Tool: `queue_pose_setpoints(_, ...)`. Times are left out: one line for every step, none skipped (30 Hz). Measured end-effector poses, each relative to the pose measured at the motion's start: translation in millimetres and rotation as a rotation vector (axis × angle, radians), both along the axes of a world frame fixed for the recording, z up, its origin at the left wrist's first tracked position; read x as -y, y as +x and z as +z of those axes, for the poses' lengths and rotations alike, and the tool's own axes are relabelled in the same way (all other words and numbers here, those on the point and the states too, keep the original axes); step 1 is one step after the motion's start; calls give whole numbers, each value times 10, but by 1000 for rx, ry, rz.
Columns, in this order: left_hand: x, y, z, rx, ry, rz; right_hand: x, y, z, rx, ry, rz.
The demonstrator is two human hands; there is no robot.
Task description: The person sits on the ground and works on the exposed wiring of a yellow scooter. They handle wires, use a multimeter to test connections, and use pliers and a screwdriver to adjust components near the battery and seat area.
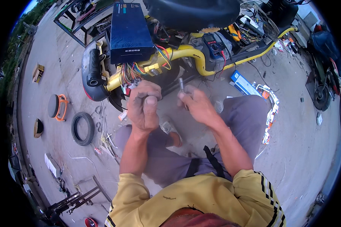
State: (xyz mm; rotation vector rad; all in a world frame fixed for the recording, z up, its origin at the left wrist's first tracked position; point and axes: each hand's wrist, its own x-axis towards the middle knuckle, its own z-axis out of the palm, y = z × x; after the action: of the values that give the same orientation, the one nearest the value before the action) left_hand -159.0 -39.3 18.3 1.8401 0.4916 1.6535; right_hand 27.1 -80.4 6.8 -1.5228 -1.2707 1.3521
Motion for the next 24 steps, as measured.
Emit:
queue_pose_setpoints(98,143,-6,18,-122,-37,48,195,-5,13,75,-108)
queue_pose_setpoints(131,219,-59,-7,-294,-173,85,404,-9,29,149,-215)
queue_pose_setpoints(171,301,-91,-46,-445,-251,137,555,207,102,170,-312)
queue_pose_setpoints(170,437,-202,-55,-526,-326,146,782,207,180,355,-360)
queue_pose_setpoints(145,600,-278,-53,-561,-391,147,965,275,241,421,-418)
queue_pose_setpoints(103,683,-339,-84,-602,-420,118,1075,341,211,479,-505)
queue_pose_setpoints(59,747,-406,-113,-644,-443,96,1209,465,284,458,-481)
queue_pose_setpoints(15,802,-466,-171,-689,-438,53,1273,552,311,450,-501)
queue_pose_setpoints(-25,860,-533,-224,-729,-431,-5,1309,540,315,519,-512)
queue_pose_setpoints(-84,923,-599,-279,-842,-445,-67,1363,512,302,484,-498)
queue_pose_setpoints(-129,977,-680,-332,-955,-454,-122,1411,481,287,450,-479)
queue_pose_setpoints(-160,1027,-791,-384,-1070,-464,-166,1445,402,237,425,-479)
queue_pose_setpoints(-175,1077,-1015,-417,-1109,-445,-211,1454,266,180,400,-471)
queue_pose_setpoints(-215,1148,-1315,-445,-1137,-420,-272,1459,131,124,387,-458)
queue_pose_setpoints(-259,1244,-1509,-470,-1156,-405,-307,1533,-8,-40,339,-460)
queue_pose_setpoints(-255,1299,-1559,-440,-1144,-385,-330,1546,-65,-92,323,-497)
queue_pose_setpoints(-220,1344,-1611,-410,-1130,-365,-333,1549,-78,-145,305,-533)
queue_pose_setpoints(-198,1378,-1584,-384,-1117,-343,-344,1540,-29,-220,319,-553)
queue_pose_setpoints(-208,1403,-1556,-411,-1104,-334,-351,1529,44,-296,330,-574)
queue_pose_setpoints(-224,1420,-1529,-438,-1092,-325,-366,1542,115,-371,340,-595)
queue_pose_setpoints(-231,1405,-1493,-478,-1084,-311,-376,1563,155,-451,345,-605)
queue_pose_setpoints(-245,1413,-1482,-475,-1082,-306,-386,1598,196,-530,348,-618)
queue_pose_setpoints(-260,1429,-1487,-473,-1080,-304,-388,1638,240,-609,350,-633)
queue_pose_setpoints(-258,1433,-1502,-480,-1080,-308,-356,1667,284,-645,362,-627)
